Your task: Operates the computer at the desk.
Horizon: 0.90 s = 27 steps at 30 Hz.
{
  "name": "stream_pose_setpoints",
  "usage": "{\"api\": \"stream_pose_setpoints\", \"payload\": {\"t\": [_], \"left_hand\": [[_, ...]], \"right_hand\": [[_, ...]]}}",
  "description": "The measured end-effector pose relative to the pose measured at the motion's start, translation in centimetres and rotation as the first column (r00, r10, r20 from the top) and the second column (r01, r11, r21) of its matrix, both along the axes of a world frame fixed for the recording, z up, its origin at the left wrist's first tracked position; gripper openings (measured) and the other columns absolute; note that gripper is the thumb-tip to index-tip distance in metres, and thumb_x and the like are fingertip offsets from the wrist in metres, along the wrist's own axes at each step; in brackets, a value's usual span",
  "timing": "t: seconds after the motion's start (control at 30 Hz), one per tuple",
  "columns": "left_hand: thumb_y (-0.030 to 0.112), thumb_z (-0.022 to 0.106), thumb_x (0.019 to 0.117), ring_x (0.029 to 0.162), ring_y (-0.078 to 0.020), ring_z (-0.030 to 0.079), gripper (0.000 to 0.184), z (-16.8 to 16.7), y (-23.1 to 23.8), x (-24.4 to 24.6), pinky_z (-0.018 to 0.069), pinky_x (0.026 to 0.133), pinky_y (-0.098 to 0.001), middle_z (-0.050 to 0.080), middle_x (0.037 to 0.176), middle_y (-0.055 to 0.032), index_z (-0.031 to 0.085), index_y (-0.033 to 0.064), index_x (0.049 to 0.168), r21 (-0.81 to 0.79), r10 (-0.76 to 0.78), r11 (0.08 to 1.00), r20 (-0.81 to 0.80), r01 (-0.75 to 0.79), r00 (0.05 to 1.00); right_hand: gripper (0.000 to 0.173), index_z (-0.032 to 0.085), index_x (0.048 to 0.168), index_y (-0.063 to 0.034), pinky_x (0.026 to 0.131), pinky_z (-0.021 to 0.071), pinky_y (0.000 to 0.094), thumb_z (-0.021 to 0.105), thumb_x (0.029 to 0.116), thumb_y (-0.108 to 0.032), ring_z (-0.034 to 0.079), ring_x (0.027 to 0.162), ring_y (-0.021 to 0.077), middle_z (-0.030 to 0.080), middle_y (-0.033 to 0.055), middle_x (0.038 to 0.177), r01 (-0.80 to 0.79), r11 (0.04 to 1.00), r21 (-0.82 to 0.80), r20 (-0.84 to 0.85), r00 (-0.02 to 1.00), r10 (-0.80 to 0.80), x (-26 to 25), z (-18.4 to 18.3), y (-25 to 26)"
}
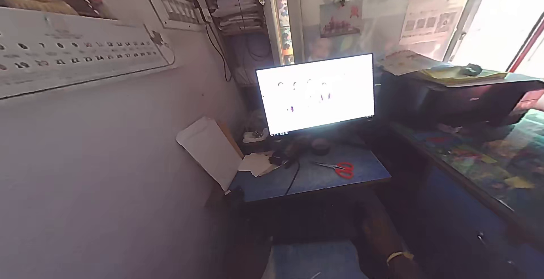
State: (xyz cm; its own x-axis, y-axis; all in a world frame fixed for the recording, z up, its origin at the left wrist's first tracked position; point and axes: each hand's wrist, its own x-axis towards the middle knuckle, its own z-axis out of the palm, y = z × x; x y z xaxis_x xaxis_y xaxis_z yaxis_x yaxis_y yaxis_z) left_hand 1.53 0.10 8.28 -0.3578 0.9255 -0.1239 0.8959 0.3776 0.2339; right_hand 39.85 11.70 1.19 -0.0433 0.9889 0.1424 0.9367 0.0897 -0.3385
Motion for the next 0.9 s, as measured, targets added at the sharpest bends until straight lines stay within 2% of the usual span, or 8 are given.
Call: {"api": "stream_pose_setpoints", "payload": {"t": [0.03, 0.1, 0.2, 0.37, 0.47, 0.67, 0.8, 0.9], "left_hand": [[0.063, 0.044, 0.1009, 0.154, -0.0406, 0.025, 0.072, -1.2, 0.4, -0.5, 0.0265, 0.122, -0.0554, 0.021, 0.168, -0.0207, 0.045, 0.0160, 0.155, -0.010, -0.017, 1.000, -0.029, 0.017, 0.999], [0.070, 0.046, 0.0960, 0.150, -0.0401, 0.033, 0.072, -4.1, 0.9, -1.4, 0.0357, 0.117, -0.0569, 0.023, 0.169, -0.0163, 0.055, 0.0215, 0.149, 0.054, -0.012, 0.998, -0.057, 0.015, 0.998], [0.075, 0.041, 0.0952, 0.152, -0.0389, 0.030, 0.075, -4.9, 1.1, -1.6, 0.0323, 0.119, -0.0578, 0.019, 0.170, -0.0144, 0.052, 0.0270, 0.151, 0.038, -0.033, 0.999, -0.042, 0.035, 0.999], [0.076, 0.038, 0.0955, 0.153, -0.0395, 0.029, 0.073, -4.9, 1.6, -1.3, 0.0318, 0.118, -0.0611, 0.017, 0.171, -0.0124, 0.050, 0.0313, 0.152, 0.017, -0.053, 0.998, -0.061, 0.054, 0.997], [0.077, 0.038, 0.0947, 0.150, -0.0421, 0.033, 0.073, -4.9, 1.9, -1.2, 0.0341, 0.116, -0.0618, 0.018, 0.171, -0.0135, 0.050, 0.0323, 0.152, 0.009, -0.052, 0.999, -0.084, 0.053, 0.995], [0.076, 0.037, 0.0958, 0.144, -0.0444, 0.042, 0.073, -4.7, 2.1, -0.9, 0.0398, 0.111, -0.0620, 0.016, 0.171, -0.0140, 0.051, 0.0310, 0.152, -0.011, -0.047, 0.999, -0.088, 0.046, 0.995], [0.074, 0.039, 0.0966, 0.145, -0.0449, 0.040, 0.071, -4.4, 2.1, -0.7, 0.0369, 0.113, -0.0632, 0.014, 0.172, -0.0127, 0.048, 0.0324, 0.153, -0.010, -0.036, 0.999, -0.065, 0.036, 0.997], [0.070, 0.043, 0.0978, 0.142, -0.0451, 0.044, 0.067, -4.0, 2.3, -0.3, 0.0416, 0.109, -0.0627, 0.017, 0.171, -0.0139, 0.048, 0.0322, 0.153, 0.012, -0.043, 0.999, -0.049, 0.044, 0.998]], "right_hand": [[0.061, 0.050, 0.151, -0.0123, 0.116, 0.0414, 0.0522, 0.060, 0.0957, -0.035, 0.050, 0.140, 0.0360, 0.052, 0.0167, 0.151, 0.001, 1.000, 0.021, 0.012, 1.000, -0.001, 0.1, -0.2, 0.1], [0.061, 0.050, 0.152, -0.0114, 0.117, 0.0409, 0.0516, 0.060, 0.0960, -0.033, 0.048, 0.142, 0.0365, 0.051, 0.0172, 0.153, -0.006, 0.999, 0.041, 0.029, 1.000, 0.005, 0.4, -0.3, 0.2], [0.057, 0.054, 0.148, -0.0080, 0.116, 0.0412, 0.0509, 0.058, 0.0960, -0.031, 0.049, 0.141, 0.0373, 0.053, 0.0188, 0.150, -0.029, 0.993, 0.118, 0.037, 0.999, 0.025, 0.7, -1.4, 0.7], [0.055, 0.056, 0.147, -0.0111, 0.120, 0.0371, 0.0499, 0.059, 0.0963, -0.034, 0.045, 0.145, 0.0328, 0.052, 0.0140, 0.153, -0.061, 0.996, 0.061, 0.044, 0.997, 0.058, 0.6, -0.7, 0.2], [0.055, 0.061, 0.142, -0.0105, 0.116, 0.0412, 0.0514, 0.063, 0.0917, -0.032, 0.052, 0.139, 0.0342, 0.057, 0.0144, 0.148, -0.122, 0.978, 0.167, 0.055, 0.992, 0.114, 0.8, -1.1, 0.2], [0.054, 0.062, 0.140, -0.0090, 0.116, 0.0416, 0.0508, 0.061, 0.0911, -0.032, 0.053, 0.138, 0.0340, 0.059, 0.0125, 0.146, -0.137, 0.965, 0.223, 0.062, 0.990, 0.126, 0.8, -1.3, 0.1], [0.054, 0.062, 0.141, -0.0104, 0.117, 0.0409, 0.0497, 0.060, 0.0916, -0.033, 0.052, 0.139, 0.0328, 0.058, 0.0112, 0.147, -0.124, 0.969, 0.215, 0.059, 0.992, 0.114, 0.8, -1.4, 0.3], [0.056, 0.060, 0.142, -0.0113, 0.117, 0.0404, 0.0497, 0.061, 0.0916, -0.034, 0.051, 0.140, 0.0331, 0.057, 0.0116, 0.148, -0.098, 0.977, 0.187, 0.068, 0.994, 0.087, 0.9, -1.2, 0.3]]}}
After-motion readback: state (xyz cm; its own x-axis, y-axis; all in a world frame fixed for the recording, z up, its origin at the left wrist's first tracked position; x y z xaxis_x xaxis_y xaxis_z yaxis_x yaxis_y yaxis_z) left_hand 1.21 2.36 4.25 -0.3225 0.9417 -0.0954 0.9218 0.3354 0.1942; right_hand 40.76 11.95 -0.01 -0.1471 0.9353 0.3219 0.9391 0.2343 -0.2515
